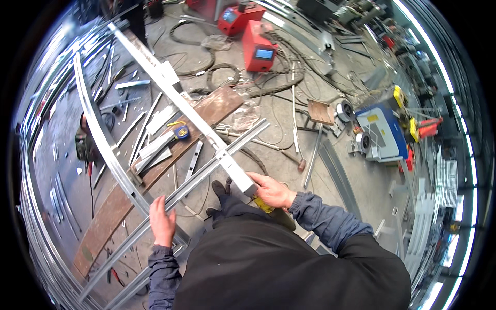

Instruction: The person welds a metal frame structure using a handheld welding torch. They repeatedly position metal bars, tack weld joints, and move around the frame to access different sections. The person also uses a clamp to secure pieces during welding.

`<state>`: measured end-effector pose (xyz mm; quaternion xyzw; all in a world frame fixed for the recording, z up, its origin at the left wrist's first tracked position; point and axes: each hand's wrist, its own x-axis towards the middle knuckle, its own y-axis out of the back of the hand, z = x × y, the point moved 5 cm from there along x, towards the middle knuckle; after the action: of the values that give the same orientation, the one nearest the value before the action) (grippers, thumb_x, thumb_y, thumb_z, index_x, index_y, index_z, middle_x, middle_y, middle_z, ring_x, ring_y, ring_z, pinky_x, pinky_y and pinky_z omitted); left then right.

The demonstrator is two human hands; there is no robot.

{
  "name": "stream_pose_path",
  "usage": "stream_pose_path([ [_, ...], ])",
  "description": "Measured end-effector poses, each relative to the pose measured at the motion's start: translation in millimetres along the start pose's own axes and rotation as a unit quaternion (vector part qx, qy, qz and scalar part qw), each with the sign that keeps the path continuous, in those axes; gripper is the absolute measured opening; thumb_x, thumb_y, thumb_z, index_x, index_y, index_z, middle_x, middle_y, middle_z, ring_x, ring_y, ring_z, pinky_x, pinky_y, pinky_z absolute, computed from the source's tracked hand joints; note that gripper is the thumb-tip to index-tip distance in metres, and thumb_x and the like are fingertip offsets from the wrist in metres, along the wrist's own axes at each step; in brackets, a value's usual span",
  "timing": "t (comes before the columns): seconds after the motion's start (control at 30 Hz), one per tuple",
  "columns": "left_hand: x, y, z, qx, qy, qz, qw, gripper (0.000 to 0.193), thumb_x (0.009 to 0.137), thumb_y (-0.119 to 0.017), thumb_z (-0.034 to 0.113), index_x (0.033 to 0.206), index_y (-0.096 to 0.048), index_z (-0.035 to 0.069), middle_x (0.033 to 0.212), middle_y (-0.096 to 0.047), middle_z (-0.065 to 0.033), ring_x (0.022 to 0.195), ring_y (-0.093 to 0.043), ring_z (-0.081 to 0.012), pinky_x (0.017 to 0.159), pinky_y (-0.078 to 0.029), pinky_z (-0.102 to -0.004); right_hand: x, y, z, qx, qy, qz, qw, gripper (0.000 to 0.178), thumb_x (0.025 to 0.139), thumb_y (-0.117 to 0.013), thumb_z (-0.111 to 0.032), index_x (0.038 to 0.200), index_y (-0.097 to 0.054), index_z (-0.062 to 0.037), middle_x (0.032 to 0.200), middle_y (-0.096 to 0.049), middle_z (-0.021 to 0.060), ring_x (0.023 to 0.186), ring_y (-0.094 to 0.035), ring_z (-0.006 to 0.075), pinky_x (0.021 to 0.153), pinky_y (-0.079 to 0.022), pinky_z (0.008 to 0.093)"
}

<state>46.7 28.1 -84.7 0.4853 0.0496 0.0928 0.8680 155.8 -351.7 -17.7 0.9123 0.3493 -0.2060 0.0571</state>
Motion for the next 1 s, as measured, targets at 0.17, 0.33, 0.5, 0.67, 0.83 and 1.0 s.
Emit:
stream_pose_path([
  [0.17, 54.9, -53.8, 88.9, -0.016, -0.155, -0.051, 0.987, 0.069, 0.083, -0.085, 0.015, 0.144, -0.059, -0.001, 0.142, -0.062, -0.0184, 0.133, -0.057, -0.0377, 0.117, -0.045, -0.0463, -65.3, 35.9, 21.7, 0.13, 0.069, 0.127, 0.981, 0.07, 0.112, -0.061, -0.046, 0.163, -0.04, -0.0023, 0.139, -0.066, 0.0136, 0.1, -0.069, 0.0169, 0.088, -0.06, 0.0345],
  [0.33, 96.1, -98.0, 119.0, 0.033, -0.195, -0.076, 0.977, 0.075, 0.083, -0.087, 0.022, 0.148, -0.056, -0.001, 0.145, -0.06, -0.0206, 0.134, -0.056, -0.0385, 0.118, -0.044, -0.0461, -83.6, 89.0, -30.8, 0.044, 0.214, 0.264, 0.939, 0.06, 0.118, -0.041, -0.046, 0.159, -0.047, -0.0015, 0.132, -0.068, 0.0176, 0.088, -0.069, 0.0158, 0.078, -0.059, 0.0327],
  [0.5, 117.1, -141.6, 119.5, 0.124, -0.158, -0.175, 0.964, 0.079, 0.088, -0.086, 0.04, 0.148, -0.056, 0.0, 0.124, -0.072, -0.0193, 0.117, -0.069, -0.0368, 0.1, -0.054, -0.0471, -85.0, 129.6, -60.6, 0.115, 0.317, 0.371, 0.865, 0.068, 0.115, -0.043, -0.057, 0.159, -0.044, -0.0043, 0.131, -0.065, 0.0209, 0.088, -0.069, 0.0147, 0.075, -0.059, 0.032],
  [0.67, 122.9, -158.0, 117.6, 0.142, -0.119, -0.222, 0.957, 0.069, 0.096, -0.077, 0.043, 0.144, -0.057, -0.002, 0.127, -0.07, -0.023, 0.116, -0.069, -0.0398, 0.097, -0.055, -0.0497, -69.6, 125.8, -37.4, 0.294, 0.376, 0.43, 0.766, 0.062, 0.117, -0.043, -0.051, 0.16, -0.044, -0.0064, 0.128, -0.069, 0.0159, 0.089, -0.07, 0.0153, 0.075, -0.062, 0.0339],
  [0.83, 115.8, -131.8, 193.1, -0.188, -0.177, -0.24, 0.936, 0.062, 0.111, -0.061, 0.043, 0.153, -0.053, -0.002, 0.15, -0.06, -0.0242, 0.14, -0.056, -0.0398, 0.118, -0.044, -0.0452, -31.1, 80.7, 23.2, 0.489, 0.261, 0.478, 0.682, 0.064, 0.113, -0.046, -0.062, 0.157, -0.049, -0.0146, 0.12, -0.07, 0.0124, 0.087, -0.069, 0.0189, 0.074, -0.061, 0.038],
  [1.0, 35.4, -102.6, 230.3, -0.366, 0.012, -0.613, 0.7, 0.063, 0.112, -0.066, 0.033, 0.16, -0.044, -0.001, 0.141, -0.063, -0.0086, 0.127, -0.057, -0.0149, 0.111, -0.046, -0.0325, 1.5, 20.6, 79.6, 0.582, 0.16, 0.38, 0.701, 0.067, 0.112, -0.042, -0.066, 0.157, -0.05, -0.0165, 0.125, -0.071, 0.0154, 0.09, -0.069, 0.0204, 0.078, -0.061, 0.0415],
])
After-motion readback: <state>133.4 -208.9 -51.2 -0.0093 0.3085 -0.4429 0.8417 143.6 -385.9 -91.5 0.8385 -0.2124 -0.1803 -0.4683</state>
